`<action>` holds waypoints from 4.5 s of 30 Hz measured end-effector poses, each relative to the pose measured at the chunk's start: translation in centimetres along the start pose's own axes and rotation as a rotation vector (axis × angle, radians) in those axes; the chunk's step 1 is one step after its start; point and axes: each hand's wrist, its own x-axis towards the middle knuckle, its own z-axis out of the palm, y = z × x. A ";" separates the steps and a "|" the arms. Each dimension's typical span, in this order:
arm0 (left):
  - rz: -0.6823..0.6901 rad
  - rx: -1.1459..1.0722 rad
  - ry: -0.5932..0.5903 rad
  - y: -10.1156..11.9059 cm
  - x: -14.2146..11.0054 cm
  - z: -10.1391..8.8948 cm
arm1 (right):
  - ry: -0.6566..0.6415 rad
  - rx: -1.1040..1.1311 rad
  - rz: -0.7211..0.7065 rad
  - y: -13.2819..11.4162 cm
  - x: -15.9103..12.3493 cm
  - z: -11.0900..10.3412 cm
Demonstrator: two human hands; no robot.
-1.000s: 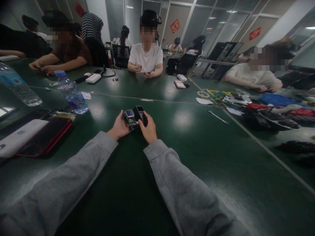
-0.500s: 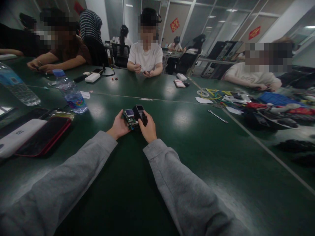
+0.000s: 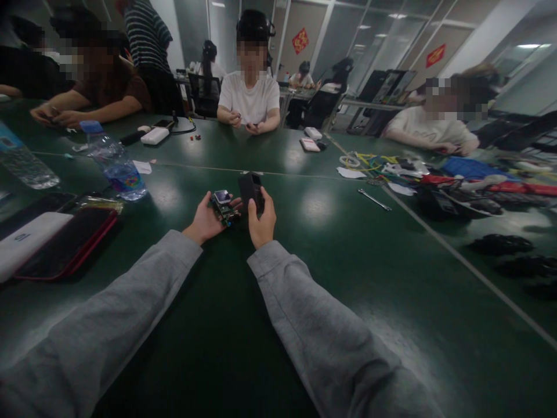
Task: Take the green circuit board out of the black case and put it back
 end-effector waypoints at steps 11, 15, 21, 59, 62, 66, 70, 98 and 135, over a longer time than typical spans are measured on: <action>-0.055 0.036 -0.005 -0.2 0.1 -0.1 | -0.213 -0.063 -0.195 -2.1 -1.1 0.2; -0.030 0.015 -0.008 -0.2 0.1 0.0 | -0.254 -0.087 -0.224 -2.2 -1.2 0.2; 0.001 0.001 0.002 -0.2 0.2 -0.1 | -0.454 -0.173 -0.207 -1.5 -1.4 0.8; 0.022 -0.056 -0.031 0.0 0.5 -0.6 | -0.189 -0.083 -0.131 1.1 0.5 -0.4; 0.011 -0.066 0.047 0.1 0.5 -0.4 | -0.371 -0.084 -0.139 1.5 0.5 -0.2; 0.002 -0.066 0.087 0.1 0.6 -0.4 | -0.464 -0.097 -0.103 1.8 0.4 -0.1; 0.006 -0.044 0.087 0.1 0.7 -0.5 | -0.465 -0.114 -0.099 1.5 0.4 -0.1; 0.025 -0.047 -0.021 0.0 0.5 -0.6 | -0.266 -0.255 -0.073 1.4 0.0 -0.2; 0.010 -0.048 0.034 -0.1 0.2 0.0 | -0.286 -0.183 -0.363 -2.3 -1.4 -0.2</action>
